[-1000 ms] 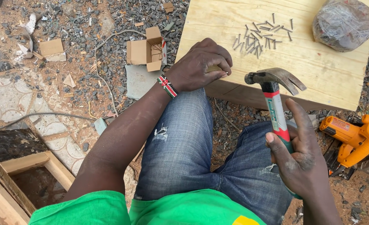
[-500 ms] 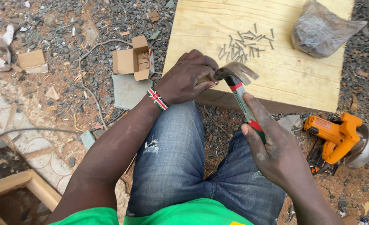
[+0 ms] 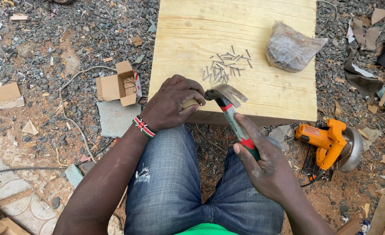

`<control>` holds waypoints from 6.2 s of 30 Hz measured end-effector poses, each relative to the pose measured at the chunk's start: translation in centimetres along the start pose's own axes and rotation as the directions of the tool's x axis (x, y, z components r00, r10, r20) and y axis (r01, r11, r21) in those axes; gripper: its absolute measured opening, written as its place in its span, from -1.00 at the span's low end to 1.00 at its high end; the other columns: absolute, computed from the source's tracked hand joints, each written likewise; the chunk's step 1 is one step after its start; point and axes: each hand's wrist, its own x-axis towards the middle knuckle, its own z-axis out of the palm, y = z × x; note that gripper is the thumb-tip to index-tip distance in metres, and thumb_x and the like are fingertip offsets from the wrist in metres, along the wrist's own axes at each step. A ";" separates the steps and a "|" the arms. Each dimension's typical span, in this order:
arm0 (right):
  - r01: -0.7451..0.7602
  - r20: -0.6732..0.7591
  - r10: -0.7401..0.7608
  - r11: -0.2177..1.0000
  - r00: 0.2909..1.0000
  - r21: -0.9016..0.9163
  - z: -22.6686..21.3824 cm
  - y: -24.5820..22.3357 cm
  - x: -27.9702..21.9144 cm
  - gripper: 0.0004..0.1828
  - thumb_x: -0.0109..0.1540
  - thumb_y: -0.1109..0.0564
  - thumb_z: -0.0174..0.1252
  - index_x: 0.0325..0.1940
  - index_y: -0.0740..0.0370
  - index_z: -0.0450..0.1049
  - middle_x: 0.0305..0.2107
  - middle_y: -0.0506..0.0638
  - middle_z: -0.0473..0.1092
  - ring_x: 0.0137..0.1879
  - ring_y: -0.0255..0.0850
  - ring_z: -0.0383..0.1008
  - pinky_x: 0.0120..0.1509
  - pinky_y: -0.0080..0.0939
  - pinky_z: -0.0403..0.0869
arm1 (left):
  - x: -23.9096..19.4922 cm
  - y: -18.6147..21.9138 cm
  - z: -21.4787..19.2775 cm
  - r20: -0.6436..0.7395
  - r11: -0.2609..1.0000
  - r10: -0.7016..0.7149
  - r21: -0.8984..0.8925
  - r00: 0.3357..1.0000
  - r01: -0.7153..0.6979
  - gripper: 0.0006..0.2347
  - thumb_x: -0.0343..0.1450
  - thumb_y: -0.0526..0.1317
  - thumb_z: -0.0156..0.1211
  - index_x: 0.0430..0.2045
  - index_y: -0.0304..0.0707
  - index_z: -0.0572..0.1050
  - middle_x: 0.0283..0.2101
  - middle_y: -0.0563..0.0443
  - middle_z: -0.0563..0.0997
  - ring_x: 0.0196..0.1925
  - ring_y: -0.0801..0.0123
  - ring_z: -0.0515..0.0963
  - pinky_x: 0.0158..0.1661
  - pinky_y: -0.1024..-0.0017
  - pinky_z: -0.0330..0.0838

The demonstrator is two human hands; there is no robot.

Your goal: The person hammers nails into a wooden board using a claw hammer. They repeatedly pick up nails from a pile on the board and drive them into the wood, occasionally adjusting the board's position.

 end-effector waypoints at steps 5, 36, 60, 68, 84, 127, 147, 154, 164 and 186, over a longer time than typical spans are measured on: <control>0.318 -0.196 -0.269 0.902 0.943 0.292 0.5 -0.2 -1.0 0.04 0.47 -0.05 0.27 0.86 0.19 -0.19 -0.30 0.04 0.60 -0.24 -0.19 0.66 -0.04 -0.10 0.69 | 0.1 -0.1 -0.2 -0.006 0.998 0.040 -0.038 0.999 -0.041 -0.78 0.56 -0.40 0.22 0.04 -0.09 0.64 0.17 0.03 0.75 0.18 0.12 0.62 0.31 0.08 0.33; -0.387 0.157 0.493 0.811 0.856 -0.438 1.6 -1.5 0.2 -0.52 0.54 -0.47 0.05 -0.02 -0.07 0.40 -0.53 0.17 0.53 -0.32 0.24 0.61 -0.09 0.13 0.38 | 0.0 -2.8 1.5 -0.170 0.982 -0.079 -0.181 0.982 0.048 -0.52 0.39 -0.54 -0.06 0.06 -0.10 0.72 0.13 0.03 0.85 0.22 0.07 0.79 0.32 0.04 0.57; -0.351 0.188 0.509 0.775 0.840 -0.525 1.4 -1.5 1.8 -0.50 0.55 -0.47 -0.05 0.28 -0.15 0.48 -0.19 0.34 0.69 0.00 0.41 0.71 0.01 0.27 0.52 | 0.9 -1.7 1.6 -0.255 0.980 -0.097 -0.193 0.962 0.047 -0.78 0.69 -0.33 -0.03 0.12 -0.24 0.60 0.12 -0.14 0.70 0.10 0.03 0.73 0.08 0.10 0.59; -0.518 0.046 0.527 0.846 0.849 -0.123 0.5 6.1 -5.5 -0.40 0.54 -0.34 0.26 -0.34 0.14 0.40 -0.57 0.12 0.54 -0.37 0.01 0.48 -0.12 0.05 0.36 | 6.0 -3.3 3.2 -0.095 0.873 -0.429 0.213 0.898 0.439 -0.76 0.61 0.03 0.47 -0.14 -0.07 0.62 0.00 -0.12 0.57 -0.46 -0.03 0.63 -0.41 -0.04 0.50; -0.617 -0.037 0.626 0.776 0.779 0.130 -0.7 10.6 -11.0 -0.45 0.58 -0.27 0.28 -0.28 0.17 0.55 -0.68 0.13 0.55 -0.46 0.03 0.58 -0.07 0.13 0.52 | 11.3 -4.4 3.9 0.164 0.705 -0.418 0.679 0.893 0.205 -0.80 0.44 -0.24 0.22 -0.19 -0.24 0.76 -0.02 -0.31 0.69 -0.26 -0.30 0.77 -0.31 -0.15 0.67; -0.283 -0.175 0.384 0.861 0.907 0.422 -3.6 11.6 -10.4 -0.66 0.53 -0.10 0.19 0.19 0.17 0.65 -0.73 0.05 0.46 -0.64 -0.15 0.44 -0.38 -0.06 0.48 | 13.6 2.8 12.7 0.301 0.949 0.158 -0.309 0.940 -0.061 -0.90 0.69 -0.16 0.39 -0.09 0.02 0.84 -0.05 0.14 0.51 -0.12 0.37 0.56 -0.08 0.30 0.44; -0.409 -0.179 0.416 0.909 0.891 0.075 -5.6 6.6 -7.0 -0.67 0.58 -0.26 0.14 0.10 -0.02 0.55 -0.56 -0.02 0.54 -0.42 -0.11 0.56 -0.12 0.01 0.46 | 13.5 2.3 13.2 0.241 0.937 0.265 -0.292 0.934 -0.190 -0.97 0.67 -0.24 0.37 -0.10 -0.08 0.72 -0.11 0.06 0.55 -0.10 0.22 0.60 -0.09 0.22 0.45; -0.404 -0.144 0.394 0.914 0.908 -0.047 -6.5 5.5 -6.5 -0.58 0.56 -0.34 0.04 0.13 -0.03 0.56 -0.25 -0.05 0.59 -0.15 -0.06 0.61 -0.07 0.06 0.47 | 13.8 1.9 13.6 0.231 0.926 0.316 -0.285 0.920 -0.246 -0.98 0.64 -0.31 0.35 -0.13 -0.20 0.68 -0.11 -0.01 0.51 -0.10 0.17 0.59 -0.05 0.19 0.46; -0.503 -0.047 0.503 0.864 0.863 -0.001 -6.1 6.4 -6.3 -0.49 0.58 -0.40 0.01 -0.18 -0.01 0.41 -0.51 -0.03 0.57 -0.43 -0.12 0.54 -0.22 0.02 0.43 | 14.0 1.9 13.7 0.246 0.936 0.300 -0.263 0.922 -0.234 -0.95 0.64 -0.29 0.36 -0.12 -0.23 0.72 -0.10 -0.02 0.54 -0.07 0.15 0.61 -0.04 0.16 0.47; 0.458 -0.622 0.568 0.423 0.538 0.782 -7.4 27.2 17.8 -0.74 0.32 0.18 0.45 -0.30 0.08 0.46 -0.39 -0.18 0.32 -0.32 -0.29 0.38 -0.18 -0.15 0.53 | 12.3 -5.0 8.8 -0.336 0.880 0.049 0.460 0.941 0.118 -0.42 0.69 0.13 0.58 0.53 -0.10 0.48 0.45 -0.28 0.41 0.54 -0.15 0.43 0.58 -0.21 0.31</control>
